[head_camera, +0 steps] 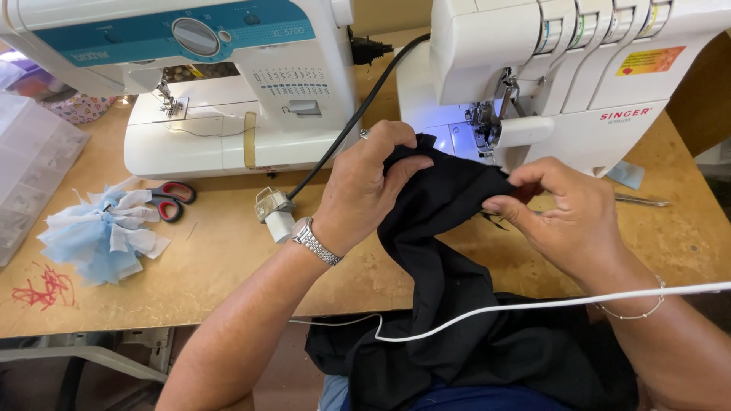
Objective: A person uses a Singer overlocker machine to finish the edges of black fabric pieces, carefully guiding the material through the needles.
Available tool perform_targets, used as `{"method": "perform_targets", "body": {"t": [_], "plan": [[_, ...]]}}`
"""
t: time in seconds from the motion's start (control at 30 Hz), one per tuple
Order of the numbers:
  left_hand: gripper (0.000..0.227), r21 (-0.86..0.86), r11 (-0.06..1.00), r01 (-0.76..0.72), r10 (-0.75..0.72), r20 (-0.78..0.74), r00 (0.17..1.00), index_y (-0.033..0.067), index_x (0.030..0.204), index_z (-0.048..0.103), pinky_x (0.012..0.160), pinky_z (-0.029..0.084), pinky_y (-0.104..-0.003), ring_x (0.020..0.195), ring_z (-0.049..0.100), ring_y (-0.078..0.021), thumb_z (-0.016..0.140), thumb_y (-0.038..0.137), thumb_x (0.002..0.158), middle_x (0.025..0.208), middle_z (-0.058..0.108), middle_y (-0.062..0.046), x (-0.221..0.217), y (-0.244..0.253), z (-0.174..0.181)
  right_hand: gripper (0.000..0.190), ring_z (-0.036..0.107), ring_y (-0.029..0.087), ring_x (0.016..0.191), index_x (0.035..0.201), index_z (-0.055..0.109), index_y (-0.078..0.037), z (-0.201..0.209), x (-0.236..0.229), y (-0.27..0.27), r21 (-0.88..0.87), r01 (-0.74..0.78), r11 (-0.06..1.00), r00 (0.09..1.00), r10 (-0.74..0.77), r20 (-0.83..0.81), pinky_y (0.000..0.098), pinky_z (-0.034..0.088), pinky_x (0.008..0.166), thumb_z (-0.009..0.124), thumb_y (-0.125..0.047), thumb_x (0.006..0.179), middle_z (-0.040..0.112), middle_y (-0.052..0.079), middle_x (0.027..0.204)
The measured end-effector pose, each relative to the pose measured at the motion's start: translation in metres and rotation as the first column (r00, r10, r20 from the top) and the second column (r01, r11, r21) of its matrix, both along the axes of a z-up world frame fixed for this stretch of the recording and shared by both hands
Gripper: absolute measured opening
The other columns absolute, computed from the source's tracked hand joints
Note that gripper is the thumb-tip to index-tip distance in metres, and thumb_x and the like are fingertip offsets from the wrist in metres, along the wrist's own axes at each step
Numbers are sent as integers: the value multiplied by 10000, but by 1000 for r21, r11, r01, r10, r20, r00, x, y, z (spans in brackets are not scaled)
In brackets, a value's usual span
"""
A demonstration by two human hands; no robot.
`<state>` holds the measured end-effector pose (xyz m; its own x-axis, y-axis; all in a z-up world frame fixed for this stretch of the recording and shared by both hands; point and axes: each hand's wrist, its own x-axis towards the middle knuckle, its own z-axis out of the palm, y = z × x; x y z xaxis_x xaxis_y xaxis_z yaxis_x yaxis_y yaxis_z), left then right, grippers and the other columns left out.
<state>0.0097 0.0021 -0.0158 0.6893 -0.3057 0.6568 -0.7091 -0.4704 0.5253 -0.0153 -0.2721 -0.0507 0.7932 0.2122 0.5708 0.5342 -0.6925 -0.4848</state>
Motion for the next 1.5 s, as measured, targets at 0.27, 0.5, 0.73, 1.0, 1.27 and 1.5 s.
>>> {"method": "perform_targets", "body": {"t": [0.27,0.5,0.73,1.0,1.27,1.5], "plan": [[371,281,959,41,-101,205,974,93,1319,556,951,403,-460,1133,557,-293,692,24,980,1466,542,-103,-4,-9,14,146,681,338,916,884,644,-44,44,-4,13,-244,-427,871,735,491,468,476,565,868,695,-165,949,629,143,934],[649,328,831,450,-460,-50,886,112,1407,438,1238,234,-594,1062,628,-233,479,127,759,1129,726,-34,-11,-23,25,119,764,326,917,1128,461,-54,10,5,2,-151,-539,828,757,556,343,376,603,709,520,-4,1038,732,198,1052],[169,377,853,361,-417,77,905,103,927,656,910,329,-478,877,450,-259,634,242,834,877,478,-6,-3,-21,15,128,716,155,684,1140,531,-121,23,-6,3,-121,-528,841,802,540,254,284,499,560,574,-65,1033,787,64,1077],[147,122,858,498,-508,340,792,30,686,474,1192,315,-706,1158,646,-359,485,-96,760,928,732,-88,-12,-24,30,182,550,146,568,868,729,-155,27,-3,7,-53,-316,947,945,320,71,287,414,574,877,-248,816,638,-19,678],[182,121,956,267,-292,339,894,46,927,523,936,454,-487,646,503,-250,691,30,858,752,519,-53,-17,-26,8,112,532,277,648,898,615,-37,13,-3,3,-127,-315,941,760,330,560,420,435,602,700,-3,962,602,123,807],[236,84,990,110,-138,661,737,62,825,599,823,482,-394,725,625,-217,566,-155,915,891,575,-66,-25,-29,-4,115,546,227,622,887,668,-101,0,8,-4,-265,-301,916,653,401,642,379,426,595,644,-34,978,570,48,767]]}}
